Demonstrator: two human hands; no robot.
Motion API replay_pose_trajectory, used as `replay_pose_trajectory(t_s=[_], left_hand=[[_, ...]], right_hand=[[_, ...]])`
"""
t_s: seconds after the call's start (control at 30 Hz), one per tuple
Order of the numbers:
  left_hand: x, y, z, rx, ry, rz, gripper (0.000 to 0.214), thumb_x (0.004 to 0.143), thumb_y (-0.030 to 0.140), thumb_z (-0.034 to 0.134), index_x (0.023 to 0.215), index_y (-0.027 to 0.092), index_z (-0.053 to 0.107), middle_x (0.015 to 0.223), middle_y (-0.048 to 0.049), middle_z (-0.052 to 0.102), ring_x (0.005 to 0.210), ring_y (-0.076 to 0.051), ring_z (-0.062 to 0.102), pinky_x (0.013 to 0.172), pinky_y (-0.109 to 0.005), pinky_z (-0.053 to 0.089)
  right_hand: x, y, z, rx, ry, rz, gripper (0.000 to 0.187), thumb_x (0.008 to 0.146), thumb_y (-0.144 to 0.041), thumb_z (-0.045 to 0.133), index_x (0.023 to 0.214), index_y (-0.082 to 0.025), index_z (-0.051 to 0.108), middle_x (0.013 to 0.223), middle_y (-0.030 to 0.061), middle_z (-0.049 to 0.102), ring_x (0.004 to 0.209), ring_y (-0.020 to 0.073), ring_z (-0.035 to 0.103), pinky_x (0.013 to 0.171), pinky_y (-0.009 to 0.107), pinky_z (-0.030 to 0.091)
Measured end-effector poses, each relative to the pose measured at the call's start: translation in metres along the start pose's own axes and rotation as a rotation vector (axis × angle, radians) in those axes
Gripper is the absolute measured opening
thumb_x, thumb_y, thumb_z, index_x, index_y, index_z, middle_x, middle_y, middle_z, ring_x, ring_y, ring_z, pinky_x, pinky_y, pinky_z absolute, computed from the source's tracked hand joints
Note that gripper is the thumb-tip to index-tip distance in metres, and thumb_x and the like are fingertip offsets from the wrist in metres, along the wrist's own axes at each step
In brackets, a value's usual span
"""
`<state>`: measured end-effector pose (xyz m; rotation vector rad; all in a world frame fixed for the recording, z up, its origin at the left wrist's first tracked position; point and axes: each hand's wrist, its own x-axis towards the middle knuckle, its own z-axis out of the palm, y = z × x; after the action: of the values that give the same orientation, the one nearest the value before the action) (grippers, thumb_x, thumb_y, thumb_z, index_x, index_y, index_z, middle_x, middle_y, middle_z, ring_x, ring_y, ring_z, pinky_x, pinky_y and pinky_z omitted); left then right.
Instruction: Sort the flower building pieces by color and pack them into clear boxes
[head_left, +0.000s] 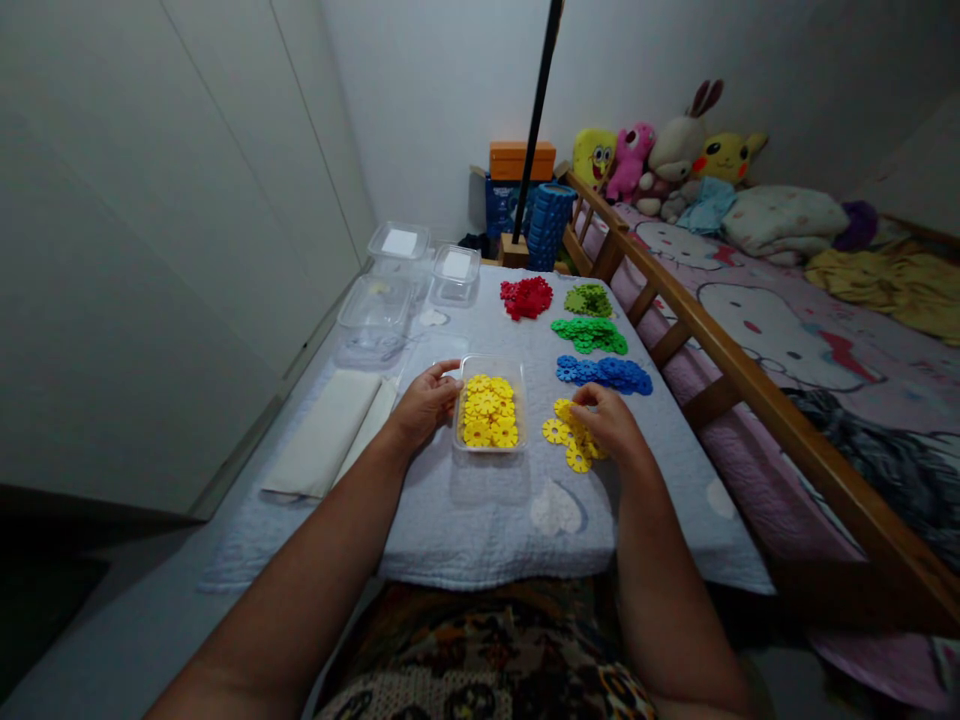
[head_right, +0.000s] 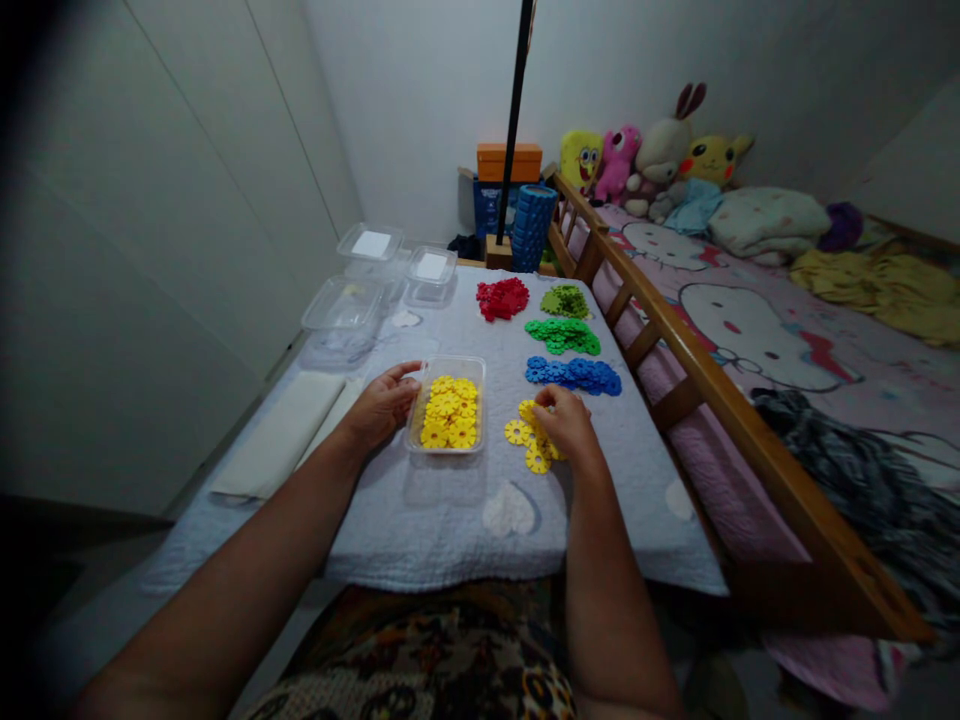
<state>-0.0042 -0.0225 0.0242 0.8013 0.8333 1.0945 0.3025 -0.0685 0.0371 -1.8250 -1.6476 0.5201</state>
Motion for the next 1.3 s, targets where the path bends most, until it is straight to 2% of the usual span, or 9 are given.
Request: replay_pose_trajectory(t_s=[0.17, 0.27, 0.4, 0.5, 0.7, 0.9, 1.07, 1.2, 1.3], left_hand=[[0.000, -0.001, 0.000, 0.002, -0.004, 0.003, 0.056, 0.065, 0.023, 0.085, 0.117, 0.018, 0.063, 0.062, 0.0077, 0.055, 0.051, -0.010, 0.057, 0.049, -0.020, 0.043], [0.000, 0.000, 0.001, 0.000, -0.006, 0.005, 0.056, 0.064, 0.022, 0.085, 0.116, 0.018, 0.063, 0.062, 0.0080, 0.055, 0.051, -0.011, 0.058, 0.050, -0.020, 0.043], [0.000, 0.000, 0.001, 0.003, -0.005, 0.003, 0.057, 0.064, 0.022, 0.085, 0.117, 0.018, 0.062, 0.064, 0.0070, 0.057, 0.052, -0.010, 0.059, 0.050, -0.020, 0.044], [-0.001, 0.000, 0.001, 0.006, -0.002, 0.001, 0.058, 0.064, 0.023, 0.085, 0.118, 0.018, 0.062, 0.067, 0.0062, 0.059, 0.052, -0.010, 0.059, 0.050, -0.020, 0.044], [-0.002, 0.002, 0.002, 0.010, -0.009, -0.010, 0.059, 0.065, 0.023, 0.085, 0.118, 0.019, 0.062, 0.062, 0.0082, 0.055, 0.050, -0.010, 0.057, 0.047, -0.018, 0.042], [-0.003, 0.002, 0.003, 0.001, -0.001, -0.007, 0.059, 0.063, 0.024, 0.086, 0.117, 0.018, 0.063, 0.060, 0.0088, 0.053, 0.048, -0.009, 0.054, 0.046, -0.018, 0.039], [-0.002, 0.002, 0.003, -0.002, 0.012, -0.010, 0.059, 0.063, 0.024, 0.086, 0.118, 0.017, 0.064, 0.061, 0.0080, 0.055, 0.047, -0.009, 0.053, 0.047, -0.018, 0.039], [-0.003, 0.002, 0.004, -0.001, 0.007, -0.011, 0.058, 0.064, 0.024, 0.084, 0.118, 0.018, 0.063, 0.062, 0.0077, 0.055, 0.049, -0.010, 0.056, 0.047, -0.019, 0.040], [-0.002, 0.002, 0.003, 0.006, -0.001, -0.008, 0.059, 0.064, 0.024, 0.084, 0.119, 0.018, 0.062, 0.064, 0.0072, 0.056, 0.051, -0.010, 0.057, 0.048, -0.019, 0.041]], right_hand=[[-0.005, -0.008, -0.005, 0.229, -0.031, 0.053, 0.015, 0.070, -0.038, 0.063, 0.073, -0.023, 0.062, 0.080, 0.0017, 0.066, 0.074, 0.0200, 0.059, 0.067, 0.031, 0.045], [-0.005, -0.016, -0.006, 0.295, -0.012, 0.055, 0.018, 0.069, -0.039, 0.065, 0.073, -0.022, 0.063, 0.076, 0.0006, 0.064, 0.073, 0.0197, 0.058, 0.069, 0.031, 0.045], [-0.004, -0.034, -0.005, 0.373, 0.063, -0.039, 0.019, 0.072, -0.041, 0.067, 0.073, -0.022, 0.064, 0.077, 0.0005, 0.064, 0.077, 0.0194, 0.059, 0.078, 0.034, 0.045], [-0.003, -0.054, 0.000, 0.409, 0.075, -0.131, 0.017, 0.076, -0.039, 0.067, 0.075, -0.022, 0.065, 0.079, 0.0006, 0.067, 0.081, 0.0196, 0.060, 0.082, 0.034, 0.046], [-0.003, -0.083, 0.020, 0.290, 0.033, -0.286, 0.009, 0.081, -0.029, 0.062, 0.078, -0.023, 0.067, 0.085, 0.0019, 0.071, 0.088, 0.0212, 0.061, 0.089, 0.037, 0.044], [-0.002, -0.091, 0.038, 0.031, 0.044, -0.304, 0.009, 0.086, -0.021, 0.059, 0.083, -0.024, 0.068, 0.095, 0.0046, 0.070, 0.101, 0.0243, 0.057, 0.099, 0.040, 0.036], [0.000, -0.097, 0.049, -0.125, 0.108, -0.295, 0.013, 0.088, -0.018, 0.058, 0.085, -0.024, 0.069, 0.094, 0.0050, 0.070, 0.100, 0.0253, 0.053, 0.101, 0.043, 0.030], [-0.001, -0.098, 0.051, -0.114, 0.059, -0.305, 0.011, 0.087, -0.019, 0.062, 0.084, -0.024, 0.070, 0.094, 0.0041, 0.073, 0.103, 0.0263, 0.054, 0.105, 0.047, 0.025], [0.000, -0.092, 0.044, -0.042, 0.053, -0.274, 0.010, 0.087, -0.023, 0.062, 0.085, -0.024, 0.071, 0.097, 0.0044, 0.074, 0.104, 0.0260, 0.057, 0.103, 0.045, 0.029]])
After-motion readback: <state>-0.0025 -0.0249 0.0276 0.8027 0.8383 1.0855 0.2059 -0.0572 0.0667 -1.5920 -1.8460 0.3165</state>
